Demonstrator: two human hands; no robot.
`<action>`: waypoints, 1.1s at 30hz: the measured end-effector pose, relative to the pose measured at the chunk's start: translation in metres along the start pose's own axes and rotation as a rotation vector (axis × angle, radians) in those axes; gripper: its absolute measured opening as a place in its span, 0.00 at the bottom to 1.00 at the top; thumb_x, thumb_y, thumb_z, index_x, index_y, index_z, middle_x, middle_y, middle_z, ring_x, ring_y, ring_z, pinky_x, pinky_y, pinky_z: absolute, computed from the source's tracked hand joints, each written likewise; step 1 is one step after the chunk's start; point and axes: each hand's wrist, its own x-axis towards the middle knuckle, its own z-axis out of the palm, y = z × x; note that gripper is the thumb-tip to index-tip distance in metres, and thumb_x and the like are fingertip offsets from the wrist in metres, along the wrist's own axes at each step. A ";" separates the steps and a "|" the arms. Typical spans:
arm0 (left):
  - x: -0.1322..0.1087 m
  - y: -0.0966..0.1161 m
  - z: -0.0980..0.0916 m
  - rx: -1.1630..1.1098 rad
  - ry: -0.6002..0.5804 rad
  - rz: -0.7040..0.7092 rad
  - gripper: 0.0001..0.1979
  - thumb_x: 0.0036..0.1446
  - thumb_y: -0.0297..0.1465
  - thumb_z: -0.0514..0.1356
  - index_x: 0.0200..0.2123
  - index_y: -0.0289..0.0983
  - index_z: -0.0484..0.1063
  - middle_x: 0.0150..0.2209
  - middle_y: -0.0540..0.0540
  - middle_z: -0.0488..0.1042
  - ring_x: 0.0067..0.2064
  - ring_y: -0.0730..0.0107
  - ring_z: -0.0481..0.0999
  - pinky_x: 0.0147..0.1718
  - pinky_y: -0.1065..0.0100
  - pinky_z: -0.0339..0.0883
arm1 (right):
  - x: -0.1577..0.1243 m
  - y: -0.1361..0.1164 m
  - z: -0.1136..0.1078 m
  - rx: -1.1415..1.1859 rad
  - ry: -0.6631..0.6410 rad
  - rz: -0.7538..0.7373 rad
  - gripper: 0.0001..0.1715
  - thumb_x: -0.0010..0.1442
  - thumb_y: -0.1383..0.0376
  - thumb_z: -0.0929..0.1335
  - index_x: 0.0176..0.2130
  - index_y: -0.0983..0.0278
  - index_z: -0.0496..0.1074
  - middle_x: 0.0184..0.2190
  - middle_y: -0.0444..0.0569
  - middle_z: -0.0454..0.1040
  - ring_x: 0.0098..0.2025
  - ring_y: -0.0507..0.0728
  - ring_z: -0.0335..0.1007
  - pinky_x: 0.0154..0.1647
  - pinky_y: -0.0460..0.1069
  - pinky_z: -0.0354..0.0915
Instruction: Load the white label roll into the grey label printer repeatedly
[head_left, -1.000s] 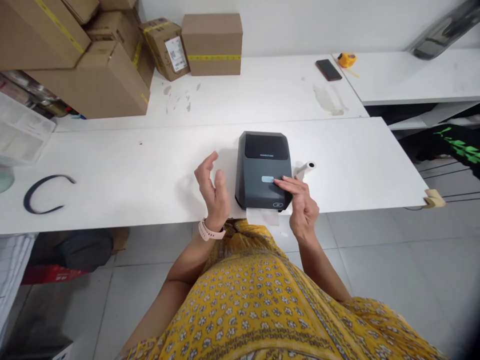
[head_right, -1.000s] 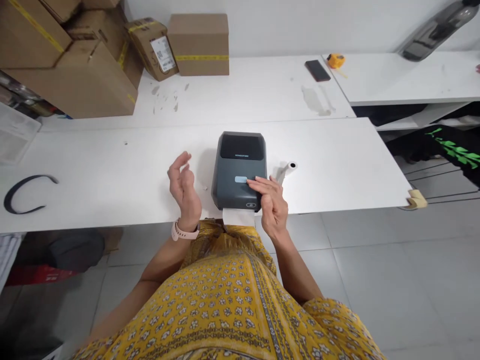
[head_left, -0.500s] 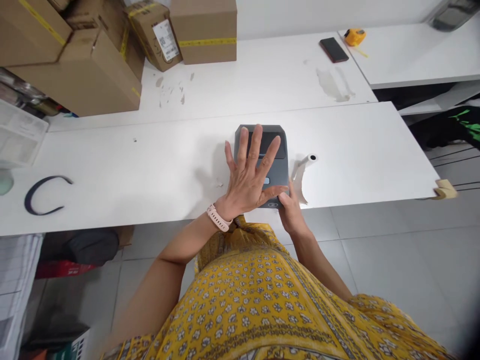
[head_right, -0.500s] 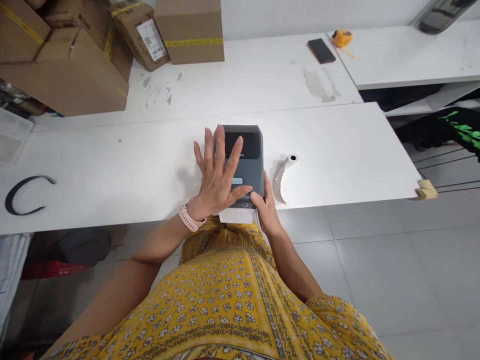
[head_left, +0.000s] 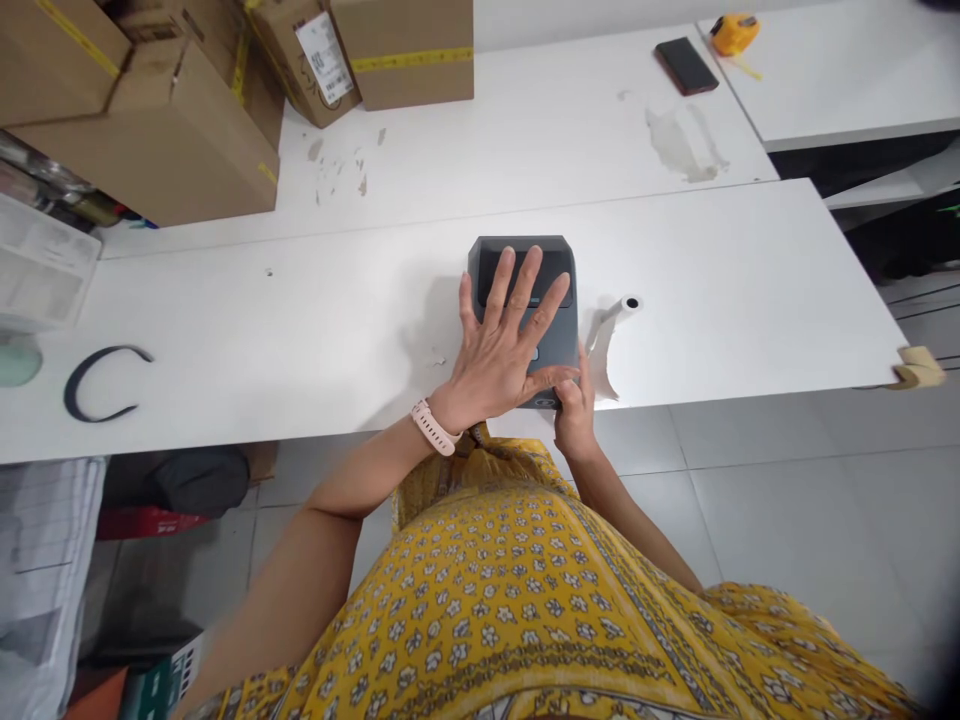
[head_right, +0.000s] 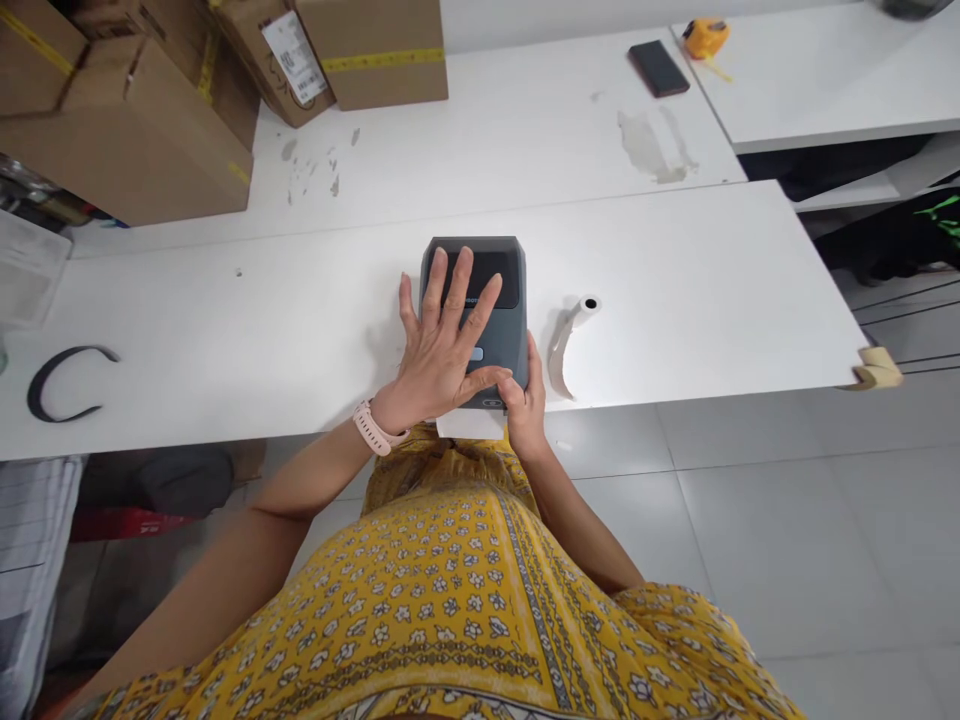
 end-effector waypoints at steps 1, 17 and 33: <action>-0.001 0.001 -0.001 0.001 -0.007 -0.032 0.38 0.63 0.54 0.54 0.71 0.44 0.58 0.75 0.40 0.51 0.77 0.41 0.37 0.71 0.34 0.33 | 0.000 -0.004 0.000 0.024 0.069 0.003 0.44 0.69 0.46 0.51 0.75 0.51 0.27 0.76 0.50 0.48 0.77 0.66 0.44 0.75 0.68 0.49; -0.132 0.017 0.056 -1.091 0.074 -0.712 0.25 0.57 0.54 0.61 0.25 0.37 0.72 0.23 0.49 0.71 0.23 0.76 0.65 0.25 0.69 0.59 | 0.007 -0.014 -0.006 -0.093 0.324 -0.396 0.32 0.71 0.49 0.58 0.70 0.50 0.57 0.74 0.49 0.54 0.76 0.64 0.48 0.74 0.73 0.46; -0.132 0.023 0.072 -1.264 0.141 -0.799 0.25 0.53 0.53 0.65 0.25 0.36 0.72 0.20 0.52 0.67 0.21 0.78 0.63 0.22 0.72 0.58 | 0.009 -0.031 -0.008 -0.349 0.338 -0.567 0.21 0.73 0.59 0.56 0.53 0.50 0.75 0.71 0.42 0.59 0.75 0.63 0.49 0.72 0.70 0.50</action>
